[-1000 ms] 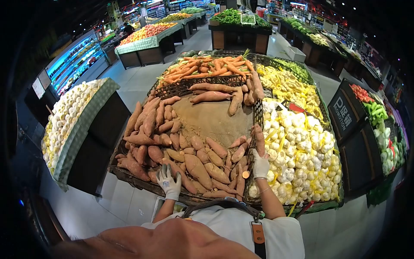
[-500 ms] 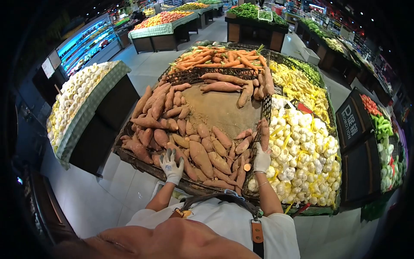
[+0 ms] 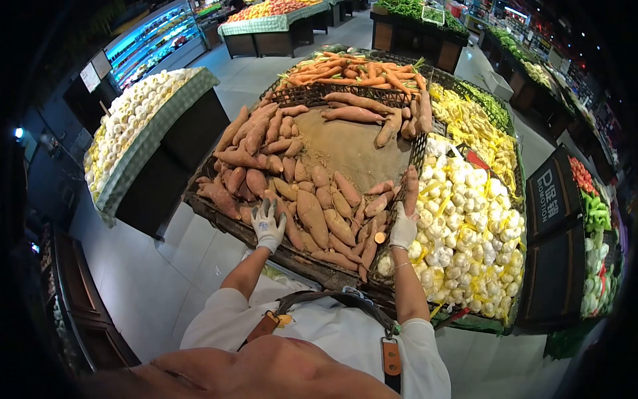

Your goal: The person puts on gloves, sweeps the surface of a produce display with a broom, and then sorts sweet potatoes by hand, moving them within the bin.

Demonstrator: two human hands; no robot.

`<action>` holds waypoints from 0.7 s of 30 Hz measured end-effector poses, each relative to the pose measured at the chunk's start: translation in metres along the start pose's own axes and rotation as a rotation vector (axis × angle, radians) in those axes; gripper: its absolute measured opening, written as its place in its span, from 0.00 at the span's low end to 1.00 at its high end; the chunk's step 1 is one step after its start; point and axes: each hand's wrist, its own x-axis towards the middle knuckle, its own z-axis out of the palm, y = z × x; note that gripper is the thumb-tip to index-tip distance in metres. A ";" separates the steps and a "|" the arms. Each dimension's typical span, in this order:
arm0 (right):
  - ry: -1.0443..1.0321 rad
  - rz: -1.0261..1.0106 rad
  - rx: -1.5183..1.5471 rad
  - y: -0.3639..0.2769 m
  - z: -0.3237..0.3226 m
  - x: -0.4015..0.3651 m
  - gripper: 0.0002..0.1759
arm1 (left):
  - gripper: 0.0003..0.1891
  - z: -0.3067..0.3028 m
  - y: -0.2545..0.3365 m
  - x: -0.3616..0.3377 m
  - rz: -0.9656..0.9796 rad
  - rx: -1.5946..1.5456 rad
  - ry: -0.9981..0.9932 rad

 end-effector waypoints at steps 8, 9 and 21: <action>0.025 -0.042 0.068 0.004 0.004 0.000 0.27 | 0.30 -0.002 0.004 0.001 -0.009 0.046 0.005; 0.002 -0.021 0.063 0.002 0.001 0.001 0.26 | 0.30 -0.003 0.004 0.001 -0.010 0.039 0.007; 0.006 -0.016 0.123 0.002 -0.003 -0.001 0.24 | 0.31 0.000 0.006 0.003 -0.031 0.065 -0.008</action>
